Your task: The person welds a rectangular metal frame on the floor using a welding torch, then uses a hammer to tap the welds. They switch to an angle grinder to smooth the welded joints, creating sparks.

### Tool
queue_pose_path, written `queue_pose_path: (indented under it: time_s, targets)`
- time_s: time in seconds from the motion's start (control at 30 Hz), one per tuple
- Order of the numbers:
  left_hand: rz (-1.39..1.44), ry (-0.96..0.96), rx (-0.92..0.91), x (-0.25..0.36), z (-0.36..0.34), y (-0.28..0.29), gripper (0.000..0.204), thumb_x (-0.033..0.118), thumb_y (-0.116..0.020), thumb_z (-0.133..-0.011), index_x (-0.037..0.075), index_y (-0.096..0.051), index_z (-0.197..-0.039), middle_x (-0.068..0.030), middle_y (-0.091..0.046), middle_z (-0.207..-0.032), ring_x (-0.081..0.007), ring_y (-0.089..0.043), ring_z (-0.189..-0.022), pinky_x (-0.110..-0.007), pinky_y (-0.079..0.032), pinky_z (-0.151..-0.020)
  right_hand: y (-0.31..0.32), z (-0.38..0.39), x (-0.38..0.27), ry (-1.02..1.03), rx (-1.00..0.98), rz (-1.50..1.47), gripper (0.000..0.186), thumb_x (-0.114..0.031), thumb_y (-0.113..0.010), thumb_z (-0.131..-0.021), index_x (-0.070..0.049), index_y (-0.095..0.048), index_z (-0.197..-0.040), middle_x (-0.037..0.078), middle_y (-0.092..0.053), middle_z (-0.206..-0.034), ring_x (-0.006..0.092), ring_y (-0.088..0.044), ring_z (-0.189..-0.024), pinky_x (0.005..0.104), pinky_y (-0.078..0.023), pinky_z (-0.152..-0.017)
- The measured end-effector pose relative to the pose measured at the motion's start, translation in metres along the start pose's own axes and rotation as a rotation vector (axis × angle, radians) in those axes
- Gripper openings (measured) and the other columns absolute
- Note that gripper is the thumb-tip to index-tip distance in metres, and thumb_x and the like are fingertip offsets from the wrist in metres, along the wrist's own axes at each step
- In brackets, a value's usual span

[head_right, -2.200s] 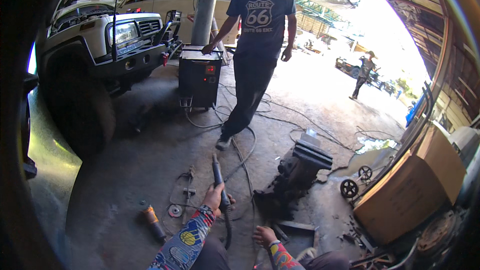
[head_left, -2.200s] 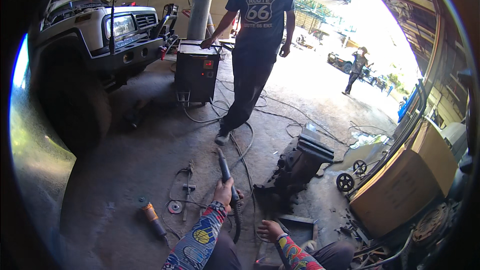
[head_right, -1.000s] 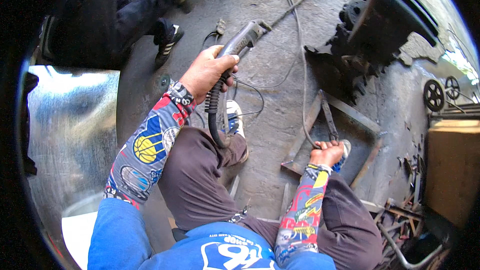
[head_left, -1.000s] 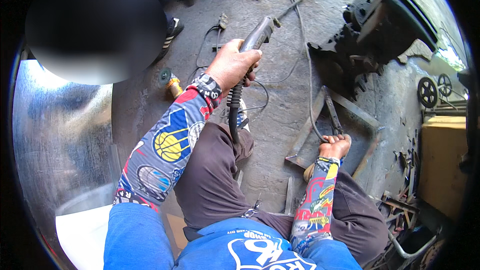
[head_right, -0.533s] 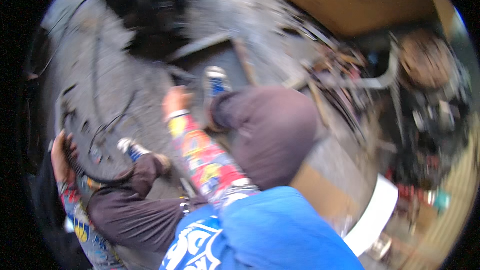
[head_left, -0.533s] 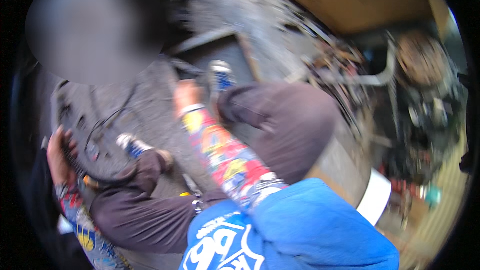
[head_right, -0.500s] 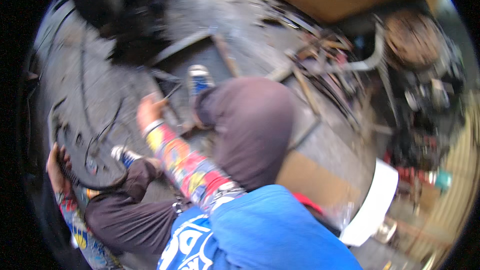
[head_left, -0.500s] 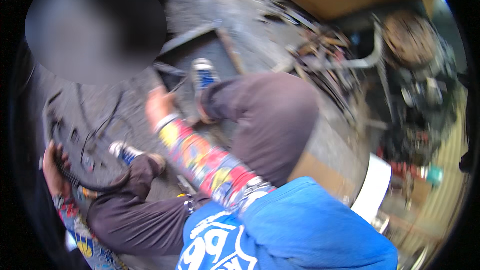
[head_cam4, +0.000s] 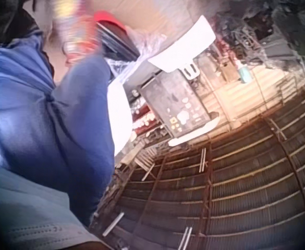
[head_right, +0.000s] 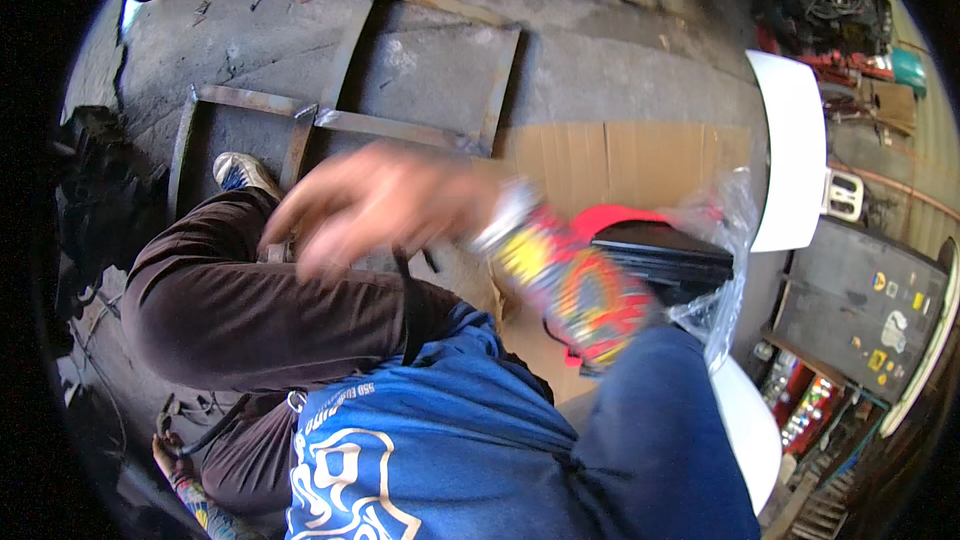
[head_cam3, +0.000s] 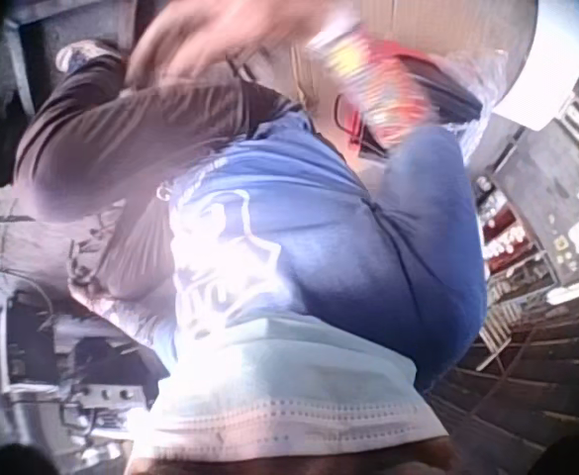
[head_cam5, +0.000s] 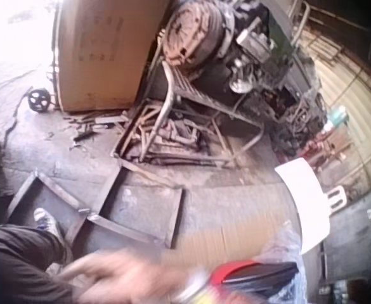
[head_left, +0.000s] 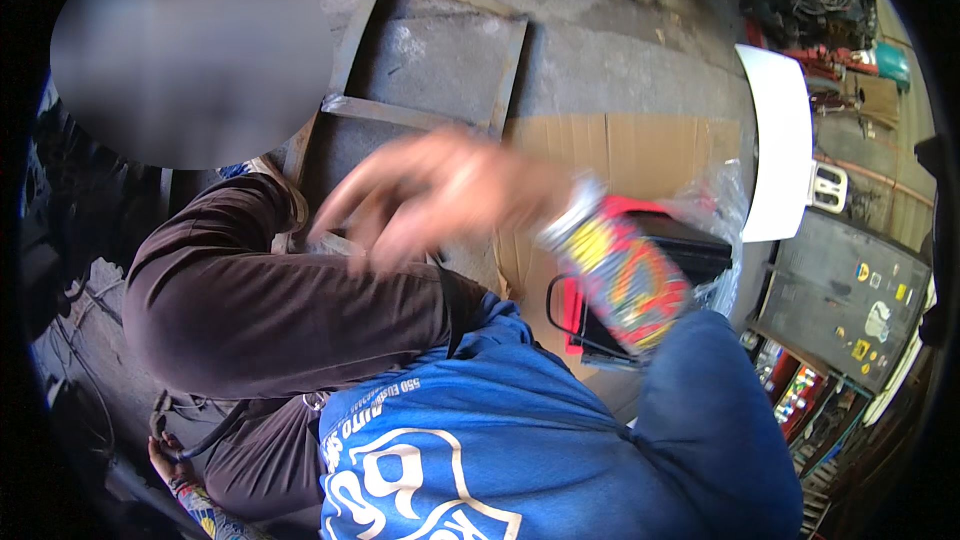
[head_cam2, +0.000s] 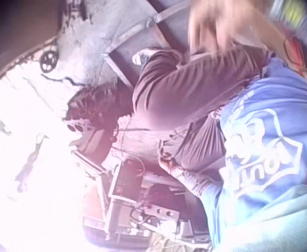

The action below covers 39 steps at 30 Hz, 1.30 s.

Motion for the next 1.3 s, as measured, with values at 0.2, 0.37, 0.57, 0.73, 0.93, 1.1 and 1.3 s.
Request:
queue_pose_path:
  time_s: [0.2, 0.37, 0.57, 0.73, 0.93, 1.1, 1.3]
  targets:
    - [0.007, 0.088, 0.006, 0.014, -0.009, 0.004, 0.036, 0.033, -0.065, -0.096, 0.002, -0.061, -0.114, -0.0119, -0.071, -0.090, -0.0214, -0.066, -0.070, -0.029, -0.057, -0.059, 0.142, 0.142, 0.185, -0.732, 0.747, 0.852, 0.029, -0.031, -0.070, -0.089, -0.008, -0.070, -0.107, 0.017, -0.072, -0.105, 0.0341, -0.069, -0.099, 0.0449, -0.054, -0.088]
    - [-0.008, 0.036, -0.129, 0.013, 0.026, 0.015, 0.036, 0.039, -0.061, -0.099, 0.004, -0.064, -0.108, -0.0063, -0.071, -0.087, -0.0150, -0.066, -0.068, -0.026, -0.055, -0.061, 0.125, 0.061, 0.328, -0.725, 0.661, 1.079, 0.030, -0.024, -0.070, -0.085, -0.006, -0.066, -0.109, 0.016, -0.068, -0.112, 0.0361, -0.062, -0.113, 0.0484, -0.048, -0.096]
    - [-0.039, -0.182, 0.084, -0.007, 0.088, 0.027, 0.037, 0.039, -0.062, -0.098, 0.003, -0.066, -0.109, -0.0055, -0.071, -0.094, -0.0174, -0.068, -0.081, -0.030, -0.056, -0.078, 0.137, 0.010, 0.387, -0.876, 0.285, 1.404, 0.023, -0.016, -0.065, -0.085, -0.009, -0.067, -0.107, 0.013, -0.070, -0.110, 0.0317, -0.065, -0.109, 0.0496, -0.049, -0.093]
    - [0.034, -0.113, 0.288, -0.029, 0.119, 0.026, 0.038, 0.037, -0.061, -0.099, 0.001, -0.064, -0.112, -0.0082, -0.070, -0.096, -0.0199, -0.068, -0.085, -0.034, -0.057, -0.079, 0.138, 0.008, 0.418, -0.874, 0.217, 1.533, 0.020, -0.010, -0.059, -0.085, -0.008, -0.067, -0.103, 0.014, -0.072, -0.098, 0.0315, -0.071, -0.095, 0.0430, -0.053, -0.086]
    - [0.062, -0.040, 0.242, -0.031, 0.117, 0.035, 0.039, 0.037, -0.060, -0.100, 0.000, -0.063, -0.111, -0.0087, -0.069, -0.094, -0.0199, -0.067, -0.084, -0.033, -0.057, -0.076, 0.148, -0.007, 0.402, -0.610, 0.146, 1.393, 0.025, -0.010, -0.065, -0.073, -0.004, -0.062, -0.097, 0.022, -0.069, -0.090, 0.0427, -0.068, -0.087, 0.0510, -0.054, -0.081]
    - [0.090, 0.003, 0.175, -0.033, 0.103, 0.055, 0.039, 0.037, -0.059, -0.100, 0.000, -0.062, -0.111, -0.0090, -0.068, -0.093, -0.0199, -0.067, -0.083, -0.033, -0.058, -0.073, 0.157, -0.050, 0.362, -0.516, 0.190, 1.286, 0.033, -0.015, -0.066, -0.068, -0.004, -0.059, -0.098, 0.024, -0.068, -0.087, 0.0451, -0.066, -0.087, 0.0542, -0.052, -0.081]
    - [0.261, 0.035, 0.053, -0.038, 0.085, 0.064, 0.038, 0.036, -0.057, -0.101, -0.001, -0.060, -0.111, -0.0078, -0.065, -0.087, -0.0176, -0.065, -0.076, -0.028, -0.056, -0.062, 0.160, -0.090, 0.299, -0.742, 0.250, 1.105, 0.034, -0.023, -0.061, -0.074, -0.007, -0.068, -0.103, 0.024, -0.070, -0.099, 0.0434, -0.067, -0.097, 0.0501, -0.053, -0.087]
Point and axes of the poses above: each hand's wrist, its own z-axis away from the middle knuckle, its own y-axis out of the back of the hand, x = y × z, the point moved 7 cm from there along -z, towards the middle knuckle
